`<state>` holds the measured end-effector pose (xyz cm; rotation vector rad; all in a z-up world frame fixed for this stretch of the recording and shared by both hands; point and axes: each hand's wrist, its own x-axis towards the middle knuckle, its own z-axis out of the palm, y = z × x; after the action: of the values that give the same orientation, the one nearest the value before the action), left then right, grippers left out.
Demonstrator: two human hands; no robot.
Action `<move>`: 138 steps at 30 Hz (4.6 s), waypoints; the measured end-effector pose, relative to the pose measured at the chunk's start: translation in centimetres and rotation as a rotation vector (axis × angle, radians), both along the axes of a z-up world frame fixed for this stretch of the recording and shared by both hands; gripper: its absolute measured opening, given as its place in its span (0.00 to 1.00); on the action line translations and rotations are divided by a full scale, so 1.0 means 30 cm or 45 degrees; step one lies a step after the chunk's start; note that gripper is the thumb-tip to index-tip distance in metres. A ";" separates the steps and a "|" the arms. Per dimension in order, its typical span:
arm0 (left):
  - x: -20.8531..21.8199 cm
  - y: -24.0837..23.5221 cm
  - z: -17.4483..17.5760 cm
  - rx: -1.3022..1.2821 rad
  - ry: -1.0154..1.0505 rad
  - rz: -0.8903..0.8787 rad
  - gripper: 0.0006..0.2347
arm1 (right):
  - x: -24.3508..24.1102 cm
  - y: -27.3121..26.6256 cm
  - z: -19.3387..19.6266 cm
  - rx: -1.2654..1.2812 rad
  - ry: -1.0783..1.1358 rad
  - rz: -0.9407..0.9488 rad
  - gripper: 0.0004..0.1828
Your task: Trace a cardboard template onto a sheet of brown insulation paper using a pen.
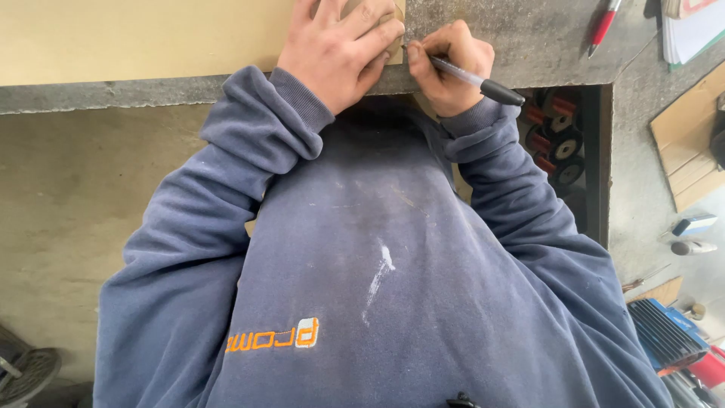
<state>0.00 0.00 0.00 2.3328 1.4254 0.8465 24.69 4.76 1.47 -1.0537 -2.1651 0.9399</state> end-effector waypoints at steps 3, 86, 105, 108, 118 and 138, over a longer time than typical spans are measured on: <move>0.002 0.000 -0.001 -0.010 -0.001 -0.005 0.15 | -0.001 0.003 -0.004 0.010 -0.007 0.002 0.13; -0.020 0.035 0.003 -0.017 -0.139 -0.014 0.36 | -0.119 0.007 0.009 -0.149 0.061 -0.068 0.13; -0.010 0.031 -0.009 -0.051 -0.187 -0.016 0.26 | -0.105 -0.006 0.001 -0.127 -0.001 -0.063 0.15; -0.014 0.033 0.000 -0.045 -0.179 -0.022 0.23 | -0.112 -0.005 0.008 -0.146 0.018 -0.070 0.14; -0.030 0.028 -0.018 0.008 -0.150 -0.072 0.10 | -0.095 -0.005 0.010 -0.146 0.023 -0.016 0.15; -0.063 0.021 -0.013 -0.158 -0.147 -0.174 0.11 | -0.080 -0.002 0.021 -0.154 -0.006 0.093 0.14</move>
<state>-1.88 0.64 -0.39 2.2217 1.2205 0.8163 22.29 4.69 2.11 -1.0400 -2.1861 1.1154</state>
